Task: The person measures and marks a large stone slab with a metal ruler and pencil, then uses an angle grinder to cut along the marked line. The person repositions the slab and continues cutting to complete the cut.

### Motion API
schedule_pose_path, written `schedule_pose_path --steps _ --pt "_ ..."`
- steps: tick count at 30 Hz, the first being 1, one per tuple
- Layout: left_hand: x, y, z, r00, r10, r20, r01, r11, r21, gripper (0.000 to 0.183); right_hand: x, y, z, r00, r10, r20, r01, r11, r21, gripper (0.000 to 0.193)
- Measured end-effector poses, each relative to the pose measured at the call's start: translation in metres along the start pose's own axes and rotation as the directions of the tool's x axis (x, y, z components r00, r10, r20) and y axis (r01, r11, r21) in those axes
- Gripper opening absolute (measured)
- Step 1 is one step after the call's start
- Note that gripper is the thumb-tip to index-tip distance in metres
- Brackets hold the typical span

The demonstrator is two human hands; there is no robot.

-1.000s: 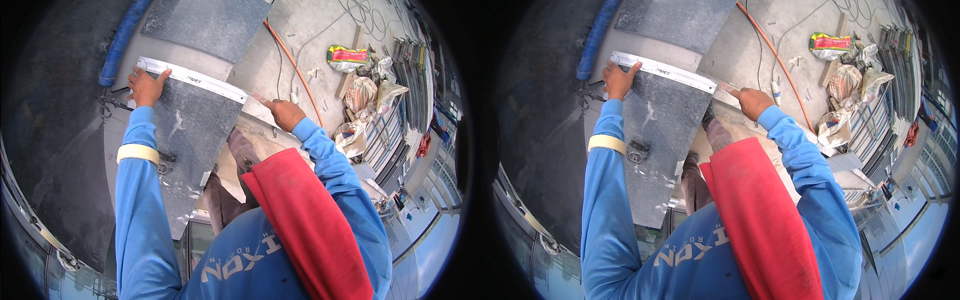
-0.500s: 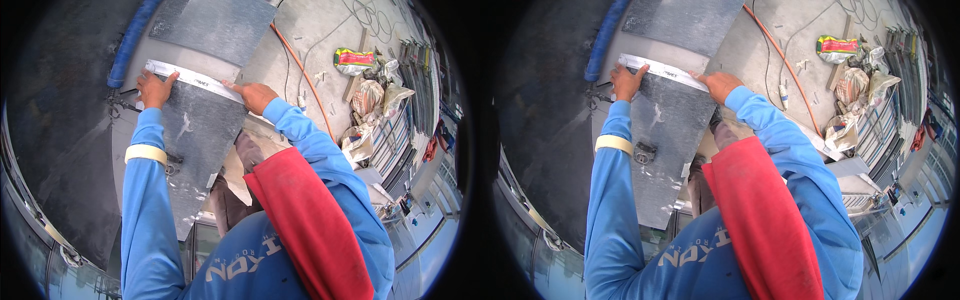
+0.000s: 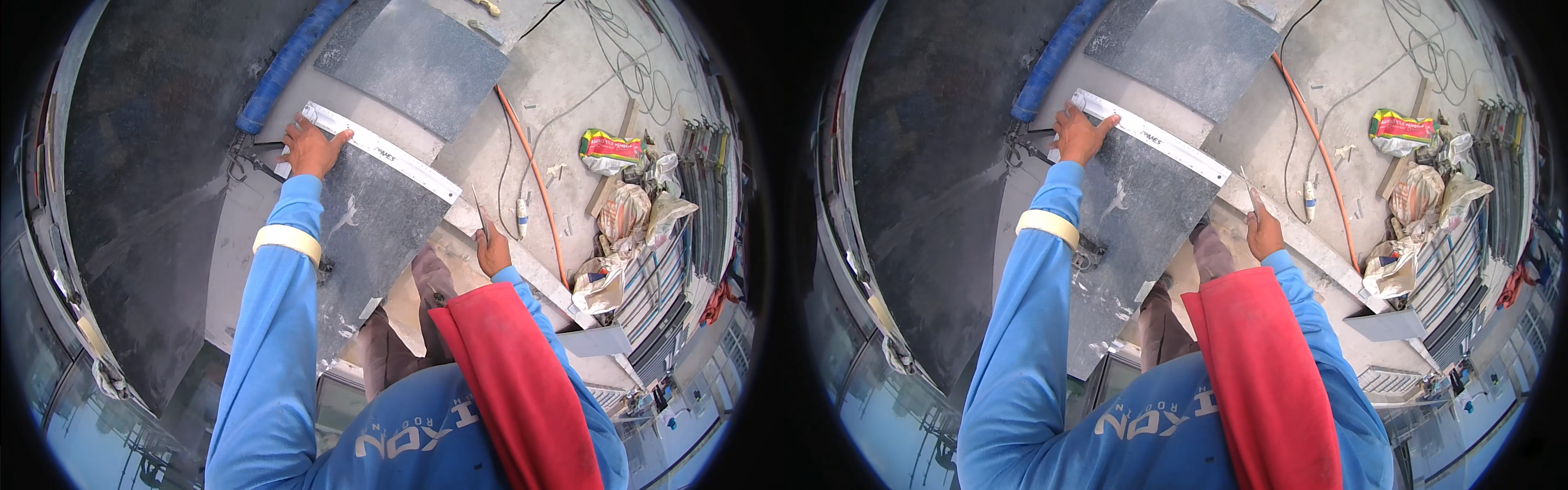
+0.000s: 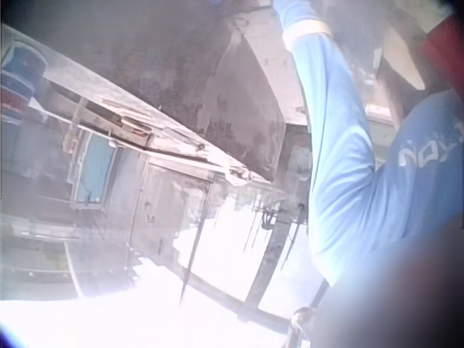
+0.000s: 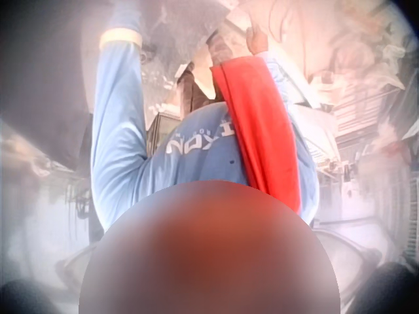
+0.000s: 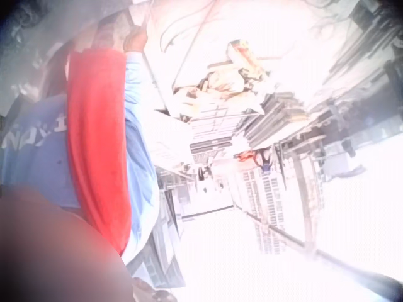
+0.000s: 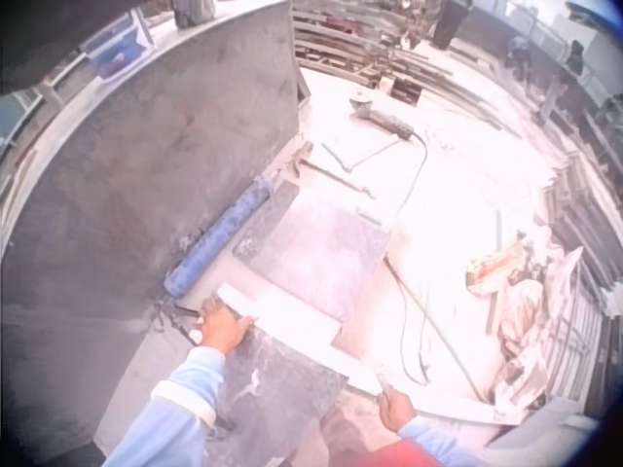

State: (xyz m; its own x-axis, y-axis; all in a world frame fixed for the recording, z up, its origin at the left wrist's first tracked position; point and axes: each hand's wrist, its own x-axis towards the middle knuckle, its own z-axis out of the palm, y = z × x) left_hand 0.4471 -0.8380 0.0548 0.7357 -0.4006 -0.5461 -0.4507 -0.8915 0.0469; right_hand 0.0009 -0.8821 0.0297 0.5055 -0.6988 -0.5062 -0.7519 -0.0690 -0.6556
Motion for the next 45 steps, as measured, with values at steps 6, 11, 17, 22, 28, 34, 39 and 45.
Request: schedule_pose_path --steps 6,11,17,22,28,34,39,45 --pt "-0.001 0.003 -0.002 1.0 -0.026 -0.009 0.026 0.999 -0.037 0.127 -0.126 0.161 0.048 0.75 0.653 0.111 -0.662 0.734 0.152 0.036" --pt "0.0 0.003 0.0 0.999 -0.019 -0.032 0.019 0.999 -0.026 0.13 -0.186 0.208 0.054 0.685 0.705 0.182 -0.726 0.643 0.244 0.028" --pt "0.0 0.004 -0.003 0.999 -0.029 -0.024 0.029 1.0 -0.002 0.13 -0.161 0.165 0.053 0.768 0.617 0.174 -0.632 0.682 0.368 0.022" --pt "0.003 0.002 -0.001 1.0 -0.019 -0.015 0.018 0.999 -0.037 0.13 -0.117 0.095 0.053 0.921 0.362 0.141 -0.388 0.849 0.357 0.018" --pt "0.016 -0.016 -0.003 0.992 0.061 -0.11 -0.071 0.993 -0.091 0.116 -0.133 0.109 0.041 0.888 0.429 0.166 -0.459 0.8 0.387 0.023" --pt "-0.028 -0.031 -0.082 0.838 0.226 -0.496 -0.358 0.914 -0.19 0.072 -0.151 0.176 -0.012 0.848 0.466 0.254 -0.508 0.851 0.135 0.025" --pt "-0.165 -0.057 -0.111 0.692 0.089 -0.717 -0.52 0.75 -0.409 0.066 -0.095 0.154 -0.04 0.862 0.419 0.285 -0.453 0.889 0.063 0.025" --pt "-0.338 -0.1 -0.005 0.949 -0.209 -0.236 -0.083 0.557 -0.826 0.059 -0.033 0.076 -0.039 0.909 0.268 0.32 -0.282 0.96 -0.004 0.025"
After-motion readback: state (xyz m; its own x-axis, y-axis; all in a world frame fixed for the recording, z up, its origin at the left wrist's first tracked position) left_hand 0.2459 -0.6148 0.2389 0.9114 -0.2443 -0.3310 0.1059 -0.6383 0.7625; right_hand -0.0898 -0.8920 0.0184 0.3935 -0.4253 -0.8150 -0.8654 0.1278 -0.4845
